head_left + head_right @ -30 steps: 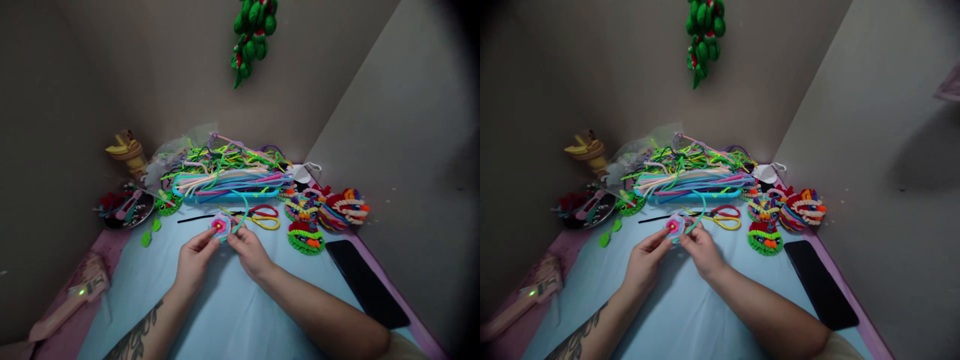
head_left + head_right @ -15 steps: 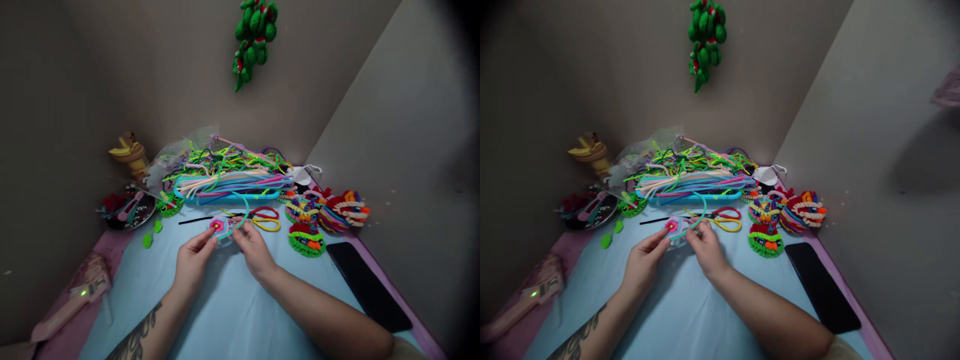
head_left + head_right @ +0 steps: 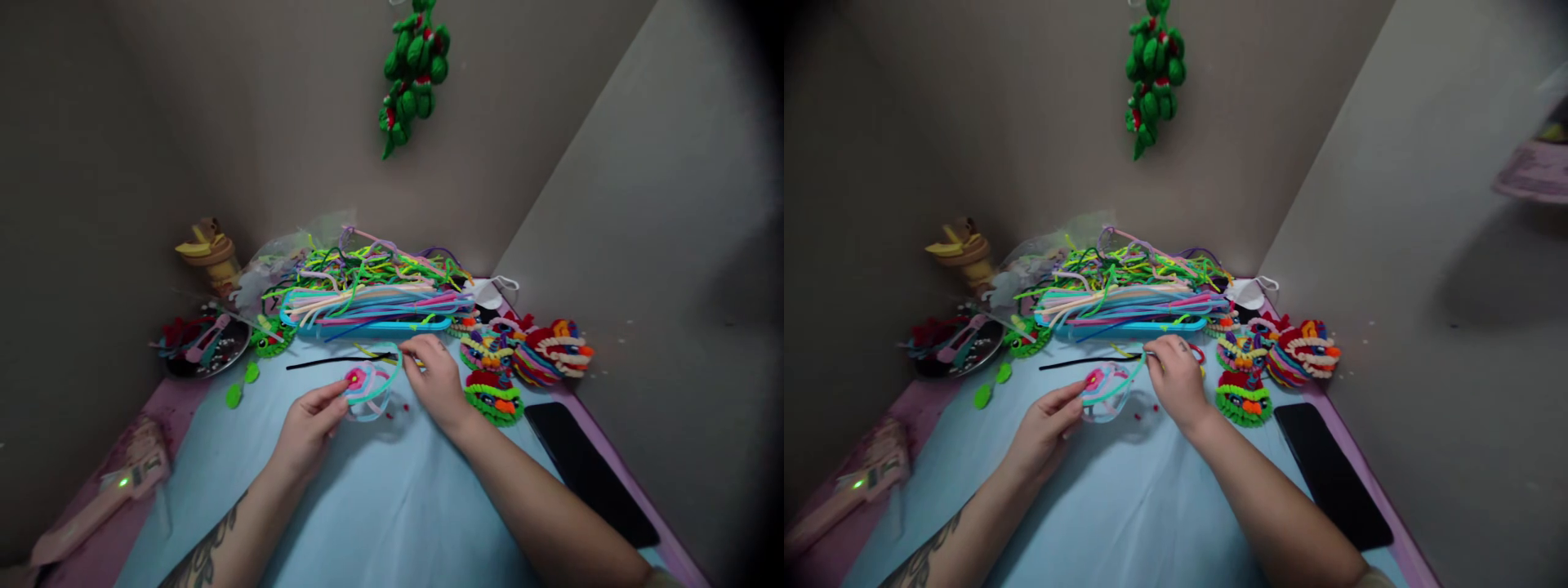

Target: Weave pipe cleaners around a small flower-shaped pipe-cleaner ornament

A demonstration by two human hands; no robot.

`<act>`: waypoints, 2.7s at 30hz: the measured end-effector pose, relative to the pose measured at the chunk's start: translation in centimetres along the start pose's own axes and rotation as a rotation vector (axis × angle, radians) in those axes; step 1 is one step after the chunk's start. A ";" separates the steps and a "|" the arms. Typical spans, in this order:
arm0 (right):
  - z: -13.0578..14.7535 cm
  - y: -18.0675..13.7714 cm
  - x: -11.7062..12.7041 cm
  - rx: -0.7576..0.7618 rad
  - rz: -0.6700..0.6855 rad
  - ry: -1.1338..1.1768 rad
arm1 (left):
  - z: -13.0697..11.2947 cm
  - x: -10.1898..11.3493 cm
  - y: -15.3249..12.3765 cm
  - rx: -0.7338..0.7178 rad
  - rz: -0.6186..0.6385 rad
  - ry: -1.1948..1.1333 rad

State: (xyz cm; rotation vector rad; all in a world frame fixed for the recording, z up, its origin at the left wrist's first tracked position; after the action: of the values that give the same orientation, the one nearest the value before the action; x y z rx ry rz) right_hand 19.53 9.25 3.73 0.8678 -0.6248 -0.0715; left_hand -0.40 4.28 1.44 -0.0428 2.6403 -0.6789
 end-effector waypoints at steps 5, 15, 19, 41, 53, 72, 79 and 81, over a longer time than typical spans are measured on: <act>0.1 -0.1 -0.1 0.043 0.017 0.034 | 0.1 0.0 0.0 0.039 0.045 -0.057; 3.6 1.1 2.4 -0.105 -0.164 0.258 | 0.0 0.9 0.9 -0.052 -0.110 0.069; 3.8 0.9 1.3 -0.260 -0.100 0.446 | 0.1 0.9 0.8 -0.047 -0.086 0.061; 3.4 -2.6 -4.0 -0.525 0.014 0.547 | 0.9 1.0 1.2 -0.125 -0.077 0.092; 5.7 -3.3 -5.5 -0.873 0.033 1.158 | -0.3 0.4 -1.3 -0.649 -0.261 0.681; 6.0 -3.4 -5.9 -0.815 0.158 1.084 | -0.7 1.0 -0.9 -0.645 -0.335 0.674; 8.2 -4.7 -6.2 -0.338 0.714 0.841 | -2.3 3.3 0.5 -0.448 -0.495 0.269; 8.6 -5.2 -6.3 -0.211 0.813 0.787 | -2.9 3.5 0.5 -0.458 -0.517 0.242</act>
State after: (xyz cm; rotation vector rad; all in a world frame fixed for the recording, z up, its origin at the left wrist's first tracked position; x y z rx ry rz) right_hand 10.71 1.80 0.98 0.3315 -0.1770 0.8863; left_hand -4.75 5.61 2.16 -0.8431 2.9871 -0.2154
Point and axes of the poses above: each hand's wrist, its own y-axis towards the middle knuckle, its own x-axis out of the back of the hand, z = x × y, the point moved 3 cm from there along y, towards the middle knuckle, and after that the axes turned 12 degrees about x, right-handed, at the moved point
